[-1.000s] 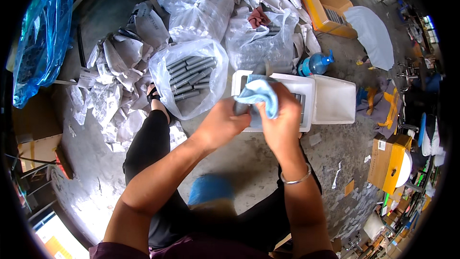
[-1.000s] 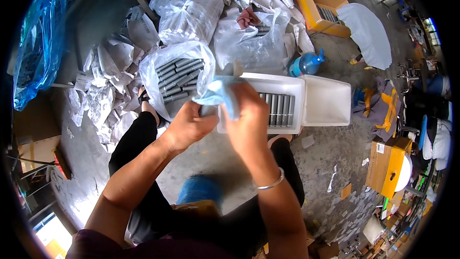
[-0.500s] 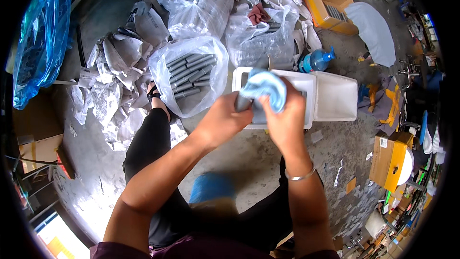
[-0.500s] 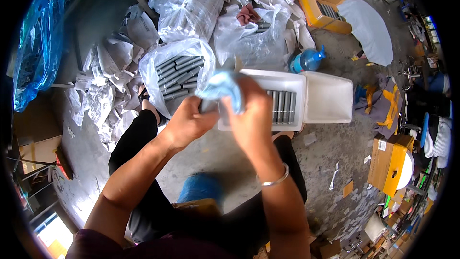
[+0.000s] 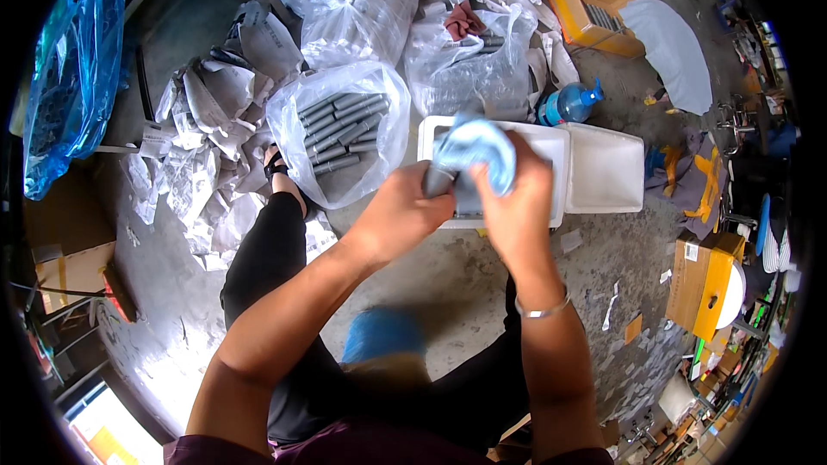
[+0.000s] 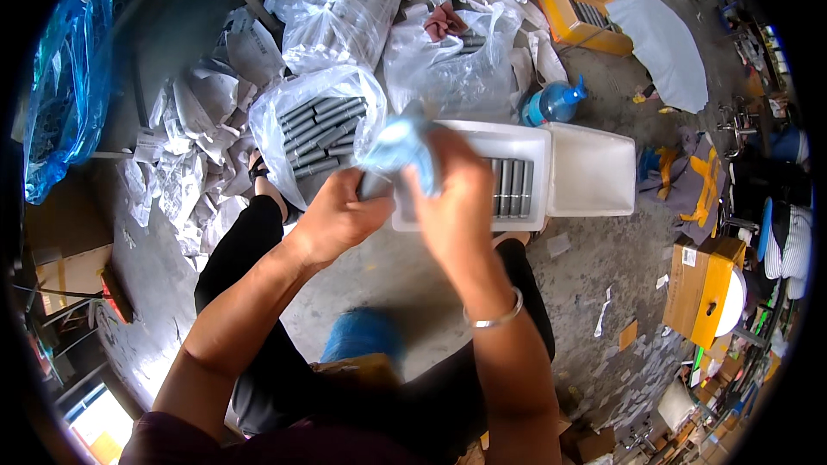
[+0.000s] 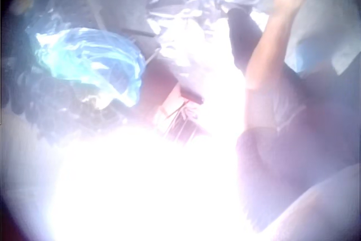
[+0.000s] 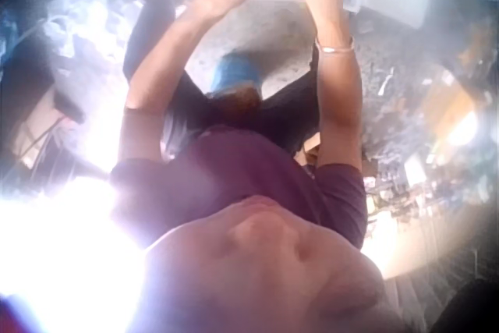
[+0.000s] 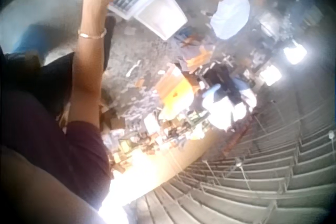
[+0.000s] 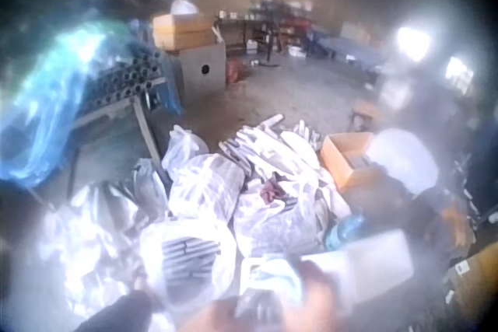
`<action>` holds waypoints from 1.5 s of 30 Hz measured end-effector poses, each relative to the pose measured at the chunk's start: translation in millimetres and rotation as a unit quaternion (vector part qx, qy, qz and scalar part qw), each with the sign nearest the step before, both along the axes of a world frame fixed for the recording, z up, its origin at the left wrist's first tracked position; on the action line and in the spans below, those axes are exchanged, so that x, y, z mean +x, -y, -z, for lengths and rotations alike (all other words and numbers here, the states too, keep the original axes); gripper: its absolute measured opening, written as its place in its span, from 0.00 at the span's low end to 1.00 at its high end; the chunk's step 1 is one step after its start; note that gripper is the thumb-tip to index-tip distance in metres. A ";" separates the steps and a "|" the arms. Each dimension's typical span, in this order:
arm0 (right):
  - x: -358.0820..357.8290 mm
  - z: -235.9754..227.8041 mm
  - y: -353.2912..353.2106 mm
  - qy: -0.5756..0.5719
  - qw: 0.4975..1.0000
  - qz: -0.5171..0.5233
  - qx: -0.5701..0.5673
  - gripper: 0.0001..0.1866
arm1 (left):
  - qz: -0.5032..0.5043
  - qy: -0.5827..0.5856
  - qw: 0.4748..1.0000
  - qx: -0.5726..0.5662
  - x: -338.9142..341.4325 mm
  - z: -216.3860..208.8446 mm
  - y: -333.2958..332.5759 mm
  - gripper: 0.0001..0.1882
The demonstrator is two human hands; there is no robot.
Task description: The person sits on a low stool and repeatedly picks up cylindrical metal parts from a plastic bag. They wipe each part with a blue cloth and place it into a white plastic tray. The person continues this process, handling the parts one by one.
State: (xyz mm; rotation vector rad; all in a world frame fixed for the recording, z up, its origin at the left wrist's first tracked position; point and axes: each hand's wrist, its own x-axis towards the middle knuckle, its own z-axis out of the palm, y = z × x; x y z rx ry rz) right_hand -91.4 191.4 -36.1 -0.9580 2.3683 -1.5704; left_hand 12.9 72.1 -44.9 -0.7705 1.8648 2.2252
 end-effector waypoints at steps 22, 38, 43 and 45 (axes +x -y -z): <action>-24.5 7.6 -8.6 0.329 0.916 0.116 -0.198 0.11 | -0.051 -0.087 0.968 0.230 -3.3 -6.9 7.1 0.09; -18.7 5.0 -8.4 0.329 0.922 0.086 -0.183 0.09 | -0.062 -0.089 0.959 0.261 -5.4 -3.8 10.0 0.10; -16.8 2.5 -7.6 0.333 0.922 0.084 -0.177 0.10 | -0.061 -0.073 0.955 0.279 -6.2 -3.5 10.6 0.10; -16.5 2.0 -6.6 0.341 0.917 0.088 -0.186 0.10 | -0.061 -0.074 0.954 0.285 -5.9 -3.3 10.6 0.09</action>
